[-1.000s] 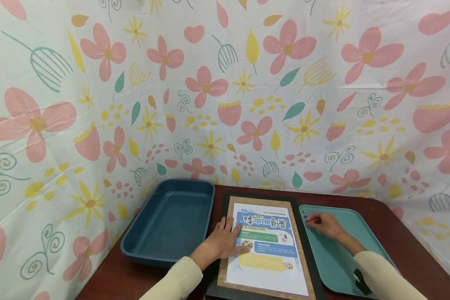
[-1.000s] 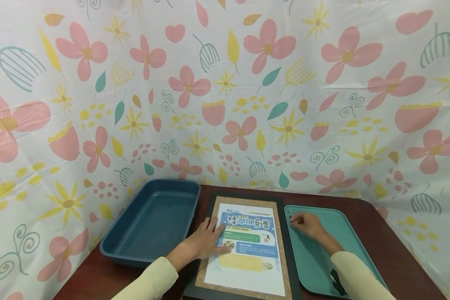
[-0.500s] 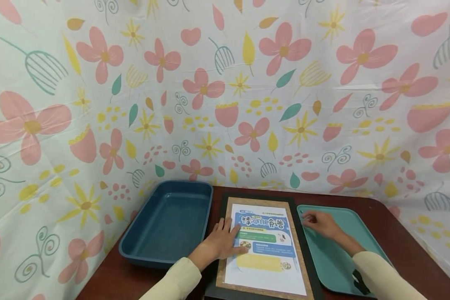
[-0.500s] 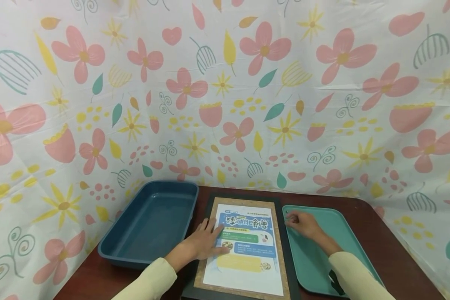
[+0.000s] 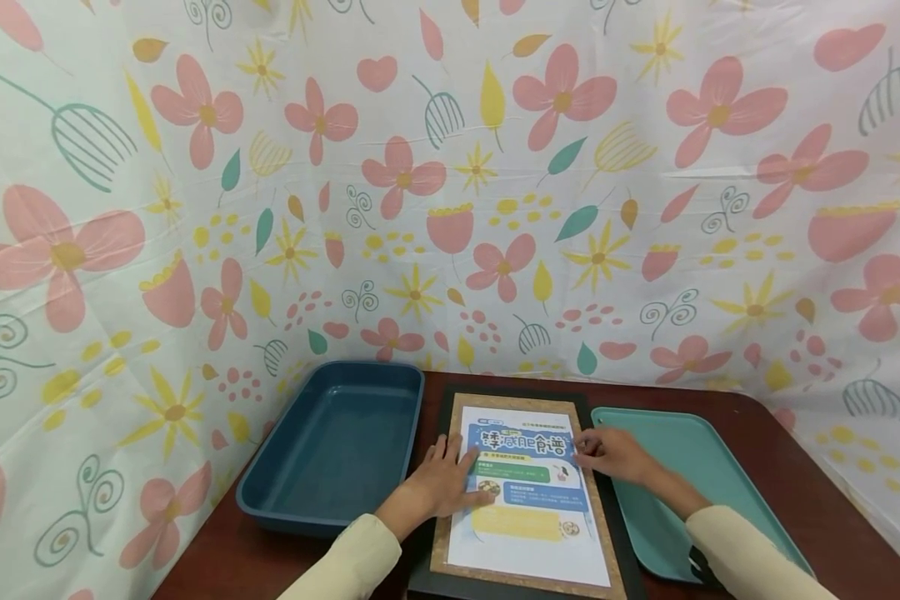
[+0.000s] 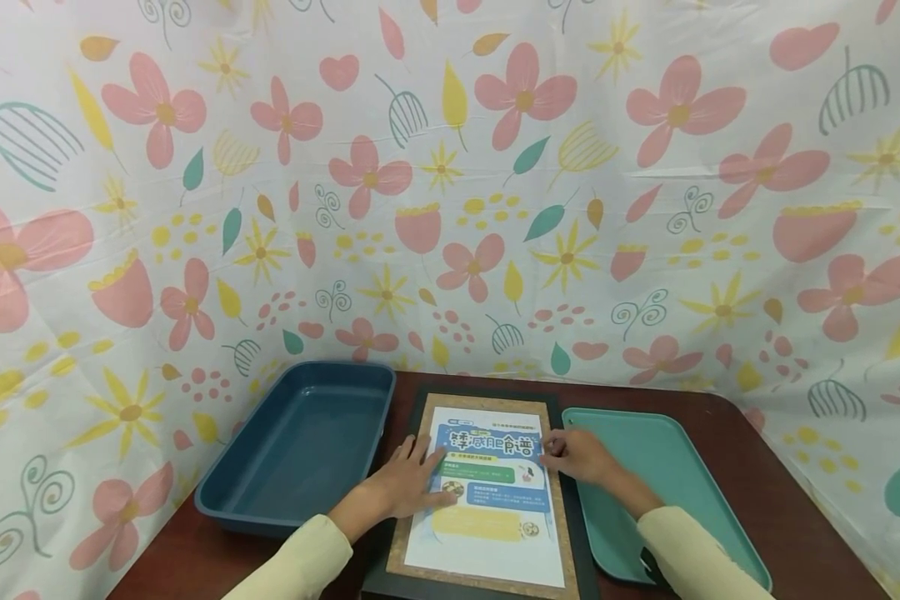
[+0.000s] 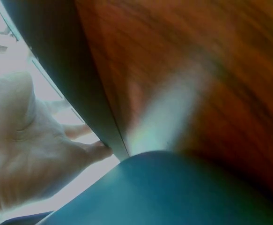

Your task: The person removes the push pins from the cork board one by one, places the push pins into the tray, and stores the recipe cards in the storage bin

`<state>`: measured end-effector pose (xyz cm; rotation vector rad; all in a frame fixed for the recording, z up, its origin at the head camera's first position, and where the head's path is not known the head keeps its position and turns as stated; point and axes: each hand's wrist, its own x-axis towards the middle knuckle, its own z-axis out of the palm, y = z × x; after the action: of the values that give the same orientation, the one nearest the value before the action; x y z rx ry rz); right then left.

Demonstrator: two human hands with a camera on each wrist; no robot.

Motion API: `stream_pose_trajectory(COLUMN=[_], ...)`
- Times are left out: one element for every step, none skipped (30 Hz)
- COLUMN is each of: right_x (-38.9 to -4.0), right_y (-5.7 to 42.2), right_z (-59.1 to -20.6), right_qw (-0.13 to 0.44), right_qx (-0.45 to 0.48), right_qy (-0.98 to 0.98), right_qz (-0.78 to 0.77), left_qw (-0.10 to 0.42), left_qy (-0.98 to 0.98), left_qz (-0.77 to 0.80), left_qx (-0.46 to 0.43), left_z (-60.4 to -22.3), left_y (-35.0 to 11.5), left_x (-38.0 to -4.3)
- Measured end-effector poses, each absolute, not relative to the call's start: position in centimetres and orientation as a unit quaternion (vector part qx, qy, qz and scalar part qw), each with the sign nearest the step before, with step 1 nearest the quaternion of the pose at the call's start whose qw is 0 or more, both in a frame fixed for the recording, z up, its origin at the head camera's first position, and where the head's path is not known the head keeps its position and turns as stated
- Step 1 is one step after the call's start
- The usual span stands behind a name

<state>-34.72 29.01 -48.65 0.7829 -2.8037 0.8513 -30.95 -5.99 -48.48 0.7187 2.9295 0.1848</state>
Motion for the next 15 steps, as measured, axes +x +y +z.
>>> stream_pose_trajectory(right_x=[-34.5,-34.4,-34.2,-34.0,-33.9,-33.8,-33.7,-33.6,-33.6,-33.6,-33.5,-33.5,-33.5,-33.5,-33.5], right_y=[28.9,28.8,28.7,28.6,28.5,28.5,28.5,28.5,28.5,28.4,28.4,28.4,28.4,28.4,28.3], right_z=[-48.6,-48.5,-48.4,-48.3,-48.3,-48.3,-48.4,-48.4,-48.6,-48.6,-48.7,-48.8,-48.8,-48.9,-48.8], right_qw=[0.053,0.051,0.050,0.052,0.053,0.057,0.061,0.065,0.068,0.070,0.071,0.073,0.073,0.073,0.072], right_qx=[0.262,0.263,0.265,0.268,0.271,0.273,0.278,0.280,0.281,0.280,0.280,0.278,0.277,0.270,0.267], right_qy=[-0.922,-0.922,-0.921,-0.921,-0.920,-0.919,-0.917,-0.916,-0.916,-0.915,-0.915,-0.916,-0.917,-0.919,-0.919], right_qz=[0.280,0.280,0.279,0.279,0.279,0.280,0.279,0.280,0.280,0.282,0.281,0.281,0.279,0.279,0.280], left_qw=[0.060,0.060,0.059,0.059,0.059,0.060,0.061,0.062,0.063,0.064,0.066,0.067,0.067,0.068,0.067], left_qy=[0.968,0.968,0.967,0.967,0.967,0.967,0.967,0.967,0.967,0.967,0.967,0.967,0.966,0.966,0.965], left_qz=[0.061,0.060,0.060,0.062,0.062,0.064,0.067,0.071,0.075,0.081,0.087,0.096,0.107,0.120,0.134], left_qx=[0.237,0.238,0.238,0.238,0.238,0.238,0.238,0.237,0.235,0.232,0.230,0.227,0.224,0.220,0.216], left_z=[-48.5,-48.5,-48.5,-48.4,-48.4,-48.4,-48.5,-48.5,-48.6,-48.6,-48.7,-48.8,-48.9,-49.0,-49.0], left_y=[-5.9,-5.9,-5.9,-5.9,-5.9,-5.9,-5.9,-5.9,-6.0,-6.0,-6.0,-6.1,-6.1,-6.1,-6.1], left_x=[-30.9,-30.9,-30.9,-30.9,-31.0,-31.0,-31.0,-31.1,-31.1,-31.2,-31.2,-31.2,-31.2,-31.3,-31.3])
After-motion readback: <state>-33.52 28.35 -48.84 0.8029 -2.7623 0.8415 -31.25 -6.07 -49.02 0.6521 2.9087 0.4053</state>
